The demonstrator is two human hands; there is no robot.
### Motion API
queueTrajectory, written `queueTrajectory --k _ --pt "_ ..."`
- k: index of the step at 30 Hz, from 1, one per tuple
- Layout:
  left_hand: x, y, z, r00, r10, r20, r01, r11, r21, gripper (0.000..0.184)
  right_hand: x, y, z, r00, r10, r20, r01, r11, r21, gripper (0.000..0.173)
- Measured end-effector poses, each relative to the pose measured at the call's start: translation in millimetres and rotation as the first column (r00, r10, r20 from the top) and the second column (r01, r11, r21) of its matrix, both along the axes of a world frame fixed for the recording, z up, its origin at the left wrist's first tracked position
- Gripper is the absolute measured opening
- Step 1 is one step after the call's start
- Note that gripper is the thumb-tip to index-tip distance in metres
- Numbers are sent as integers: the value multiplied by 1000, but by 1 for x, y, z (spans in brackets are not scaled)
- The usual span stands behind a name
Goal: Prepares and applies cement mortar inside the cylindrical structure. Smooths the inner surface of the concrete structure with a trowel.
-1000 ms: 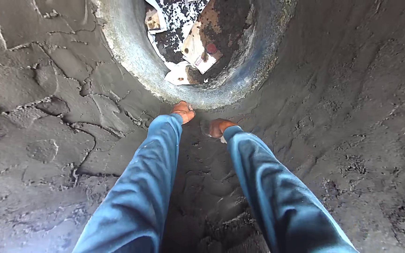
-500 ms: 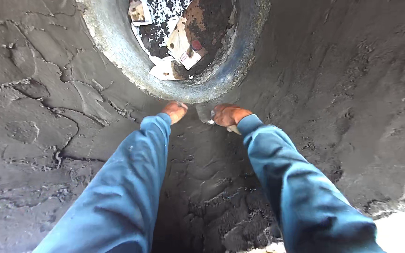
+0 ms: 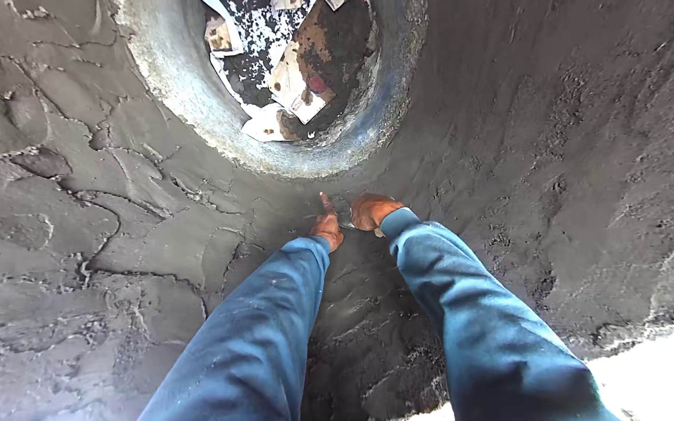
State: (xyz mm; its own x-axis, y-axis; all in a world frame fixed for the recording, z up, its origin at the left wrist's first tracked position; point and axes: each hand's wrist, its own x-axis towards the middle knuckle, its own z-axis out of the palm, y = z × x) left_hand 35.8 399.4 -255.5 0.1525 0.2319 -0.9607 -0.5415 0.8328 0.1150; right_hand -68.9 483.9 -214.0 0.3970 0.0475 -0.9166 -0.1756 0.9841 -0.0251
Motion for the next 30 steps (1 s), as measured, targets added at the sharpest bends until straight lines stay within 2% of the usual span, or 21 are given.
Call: queueTrajectory --k 4,6,10,12,14,18,22,26,30 --pt "1 10 0 993 -115 -7 115 993 35 115 10 -1 -3 1000 0 -26 0 1000 14 34" --pt "2 11 -2 987 -157 -26 158 985 70 108 21 -2 -8 999 4 -43 -4 1000 -1 35" --pt "-7 -2 -1 976 -200 -85 212 962 174 44 27 -18 3 995 -20 -94 23 999 39 28" --pt "-10 -8 -6 974 -206 -96 220 959 178 31 28 -24 1 995 2 -101 4 998 59 28" --pt "-14 -16 -12 978 -179 -105 196 962 191 29 29 -22 -2 994 8 -112 2 996 93 29" --pt "-15 -31 -29 989 3 -146 22 986 168 22 22 -8 0 993 73 -95 -61 991 118 30" --pt "-43 -49 -39 990 62 -127 -55 997 57 34 16 12 -11 982 85 -171 -53 982 180 30" --pt "-80 -73 -51 980 120 -158 -127 991 -38 42 12 15 -25 996 73 -51 -73 997 9 36" --pt "-124 -96 -39 971 91 -222 -113 990 -86 46 35 -13 -33 1000 8 24 -6 994 -109 36"
